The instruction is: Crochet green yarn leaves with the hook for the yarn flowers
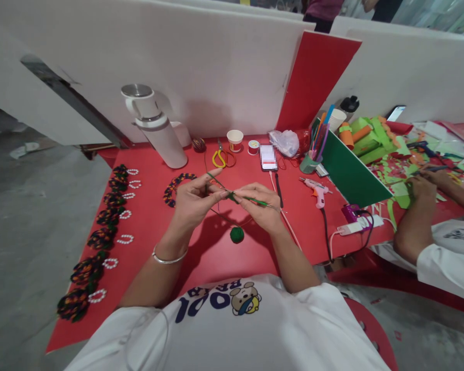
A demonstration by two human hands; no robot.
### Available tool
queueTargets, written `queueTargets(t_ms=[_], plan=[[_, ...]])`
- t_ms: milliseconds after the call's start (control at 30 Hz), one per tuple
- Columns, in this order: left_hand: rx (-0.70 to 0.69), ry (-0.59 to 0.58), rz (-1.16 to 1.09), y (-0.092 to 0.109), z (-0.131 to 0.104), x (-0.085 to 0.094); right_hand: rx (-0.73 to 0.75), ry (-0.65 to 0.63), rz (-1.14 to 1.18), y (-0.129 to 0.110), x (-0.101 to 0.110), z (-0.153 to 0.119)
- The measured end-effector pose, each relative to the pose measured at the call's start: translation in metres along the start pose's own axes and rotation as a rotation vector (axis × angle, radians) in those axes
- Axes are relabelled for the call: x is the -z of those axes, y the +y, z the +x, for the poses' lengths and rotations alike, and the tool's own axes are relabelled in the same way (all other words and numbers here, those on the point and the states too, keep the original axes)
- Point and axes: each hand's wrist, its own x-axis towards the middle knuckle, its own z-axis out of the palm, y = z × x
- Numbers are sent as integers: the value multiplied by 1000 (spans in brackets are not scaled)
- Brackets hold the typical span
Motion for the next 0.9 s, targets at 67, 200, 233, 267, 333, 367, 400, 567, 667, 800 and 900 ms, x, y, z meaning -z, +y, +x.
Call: queueTargets(t_ms=[67, 200, 233, 267, 333, 367, 400, 567, 667, 800, 900], plan=[[-14, -17, 8, -1, 0, -2, 4, 2, -13, -2, 0, 0], [-133, -11, 138, -7, -2, -4, 49, 7, -50, -5, -3, -2], [-179, 3, 197, -9, -2, -4, 67, 10, -66, -6, -5, -3], [-224, 18, 257, -11, -3, -4, 86, 17, -81, -6, -6, -4], [-293, 46, 353, -14, -3, -4, 109, 45, -100, -6, -8, -5], [-317, 51, 379, -16, -4, -5, 105, 62, -104, -5, -9, -6], [-338, 53, 393, -17, -4, -5, 89, 77, -105, -5, -10, -6], [-455, 72, 422, -19, -4, -7, -50, 130, -65, -5, -12, -5], [-531, 61, 468, -16, -5, -8, -53, 140, -50, -5, -13, -4], [-513, -1, 539, -7, -10, -7, -35, 147, -64, -7, -13, -3], [-493, -84, 558, -4, -11, -5, -37, 152, -78, -7, -13, -3]])
